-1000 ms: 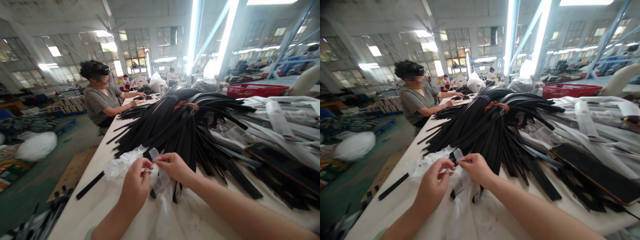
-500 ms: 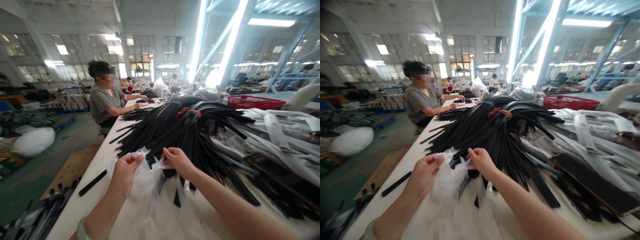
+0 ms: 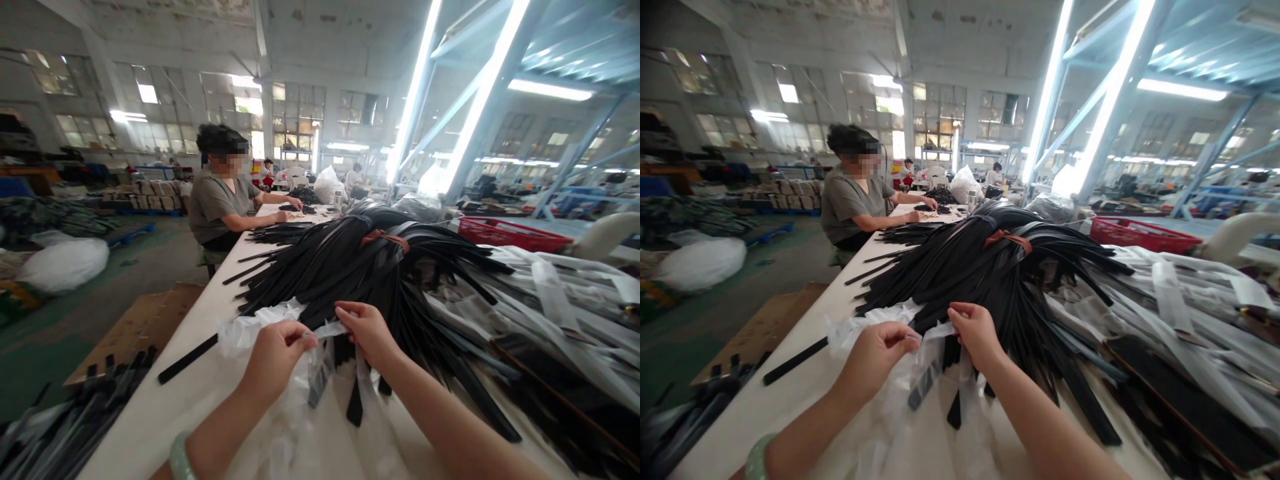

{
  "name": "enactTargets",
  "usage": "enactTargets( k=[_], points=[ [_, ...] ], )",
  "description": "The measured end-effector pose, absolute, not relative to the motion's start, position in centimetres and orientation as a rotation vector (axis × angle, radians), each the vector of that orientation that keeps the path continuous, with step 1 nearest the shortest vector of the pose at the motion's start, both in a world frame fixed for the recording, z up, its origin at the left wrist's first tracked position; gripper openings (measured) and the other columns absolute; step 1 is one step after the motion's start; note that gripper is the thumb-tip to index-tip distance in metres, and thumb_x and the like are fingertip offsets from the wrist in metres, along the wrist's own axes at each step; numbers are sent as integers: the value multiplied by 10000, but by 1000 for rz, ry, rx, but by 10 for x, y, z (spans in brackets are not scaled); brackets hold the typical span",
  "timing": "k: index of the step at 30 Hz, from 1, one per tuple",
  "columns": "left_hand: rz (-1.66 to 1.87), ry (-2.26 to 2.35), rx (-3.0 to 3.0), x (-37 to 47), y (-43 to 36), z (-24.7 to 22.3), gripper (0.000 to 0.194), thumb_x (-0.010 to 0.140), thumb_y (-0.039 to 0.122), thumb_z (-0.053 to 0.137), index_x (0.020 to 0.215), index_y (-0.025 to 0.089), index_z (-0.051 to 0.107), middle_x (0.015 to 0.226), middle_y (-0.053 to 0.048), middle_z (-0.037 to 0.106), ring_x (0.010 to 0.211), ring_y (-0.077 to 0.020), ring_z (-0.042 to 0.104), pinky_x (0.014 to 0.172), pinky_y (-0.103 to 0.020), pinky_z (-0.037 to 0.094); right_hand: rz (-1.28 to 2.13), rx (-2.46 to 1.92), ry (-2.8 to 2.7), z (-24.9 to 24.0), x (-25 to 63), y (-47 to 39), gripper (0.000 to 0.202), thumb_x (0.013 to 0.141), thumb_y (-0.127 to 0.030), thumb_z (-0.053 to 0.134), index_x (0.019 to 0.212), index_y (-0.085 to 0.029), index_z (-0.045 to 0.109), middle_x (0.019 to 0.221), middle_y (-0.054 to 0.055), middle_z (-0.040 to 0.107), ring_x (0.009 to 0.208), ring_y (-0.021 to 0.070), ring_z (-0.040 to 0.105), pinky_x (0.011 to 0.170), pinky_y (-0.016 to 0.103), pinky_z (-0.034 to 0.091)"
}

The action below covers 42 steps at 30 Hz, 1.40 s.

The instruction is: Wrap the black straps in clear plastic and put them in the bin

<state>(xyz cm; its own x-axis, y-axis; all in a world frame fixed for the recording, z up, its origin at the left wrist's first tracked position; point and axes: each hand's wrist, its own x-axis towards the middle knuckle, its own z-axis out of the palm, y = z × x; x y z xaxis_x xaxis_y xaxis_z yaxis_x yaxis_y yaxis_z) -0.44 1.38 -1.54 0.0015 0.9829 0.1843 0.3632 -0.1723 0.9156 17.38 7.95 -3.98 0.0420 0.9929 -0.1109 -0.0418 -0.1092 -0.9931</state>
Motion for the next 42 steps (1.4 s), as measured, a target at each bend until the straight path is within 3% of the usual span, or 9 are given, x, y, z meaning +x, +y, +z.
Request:
enactTargets(
  k=[4, 7, 10, 15, 23, 30, 37, 42],
  points=[
    [1164, 1435, 1595, -4, 15, -18, 149, 722, 282, 627, 712, 166, 721, 699, -38, 704, 697, -199, 620, 675, -278, 446, 1144, -1282, -1094, -35, 189, 77, 330, 611, -340, 798, 814, -107, 680, 547, -37, 504, 432, 59, 388, 351, 164, 291],
    [1127, 1450, 1591, -4, 16, -21, 152, 720, 282, 626, 689, 162, 714, 659, -33, 687, 662, -192, 606, 647, -271, 434, 1225, -1059, -1090, -28, 196, 75, 350, 564, -337, 827, 779, -142, 631, 560, -56, 490, 430, 44, 364, 369, 162, 257],
    [1074, 1449, 1597, -2, 16, -20, 152, 715, 277, 627, 655, 161, 705, 615, -19, 659, 615, -173, 573, 600, -257, 402, 1233, -826, -1175, -19, 197, 70, 299, 628, -318, 802, 789, -166, 602, 565, -74, 464, 429, 32, 338, 387, 165, 231],
    [1045, 1449, 1577, 2, 13, -14, 146, 710, 266, 625, 651, 159, 705, 593, -7, 640, 602, -164, 553, 598, -254, 390, 1018, -842, -1430, -10, 201, 61, 187, 767, -324, 706, 842, -174, 624, 543, -61, 465, 444, 63, 372, 404, 193, 260],
    [1008, 1481, 1640, 2, 14, -15, 241, 721, 284, 625, 512, 165, 603, 489, 39, 493, 525, -128, 449, 527, -242, 293, 914, -876, -1564, -10, 204, 60, 155, 767, -312, 691, 807, -164, 665, 606, -18, 540, 482, 82, 414, 438, 221, 307],
    [1012, 1467, 1670, -1, 16, -18, 219, 769, 325, 586, 732, 159, 725, 678, -40, 684, 674, -200, 604, 629, -272, 412, 661, -917, -1719, -7, 209, 62, 100, 783, -265, 652, 800, -184, 708, 774, 51, 674, 675, 167, 582, 603, 277, 461],
    [1034, 1364, 1577, 5, 12, -14, 243, 775, 331, 590, 659, 150, 704, 642, -48, 697, 647, -191, 624, 626, -259, 432, 787, -866, -1773, -7, 201, 56, 63, 763, -223, 672, 777, -181, 716, 784, 48, 709, 707, 176, 626, 632, 268, 477],
    [900, 1283, 1395, 7, 5, -7, 362, 756, 456, 626, 618, 130, 698, 574, -51, 680, 494, -141, 555, 485, -225, 369, 1104, -734, -1877, -11, 192, 45, 145, 761, -290, 699, 817, -162, 739, 784, 46, 710, 689, 151, 618, 620, 237, 469]
  ],
)
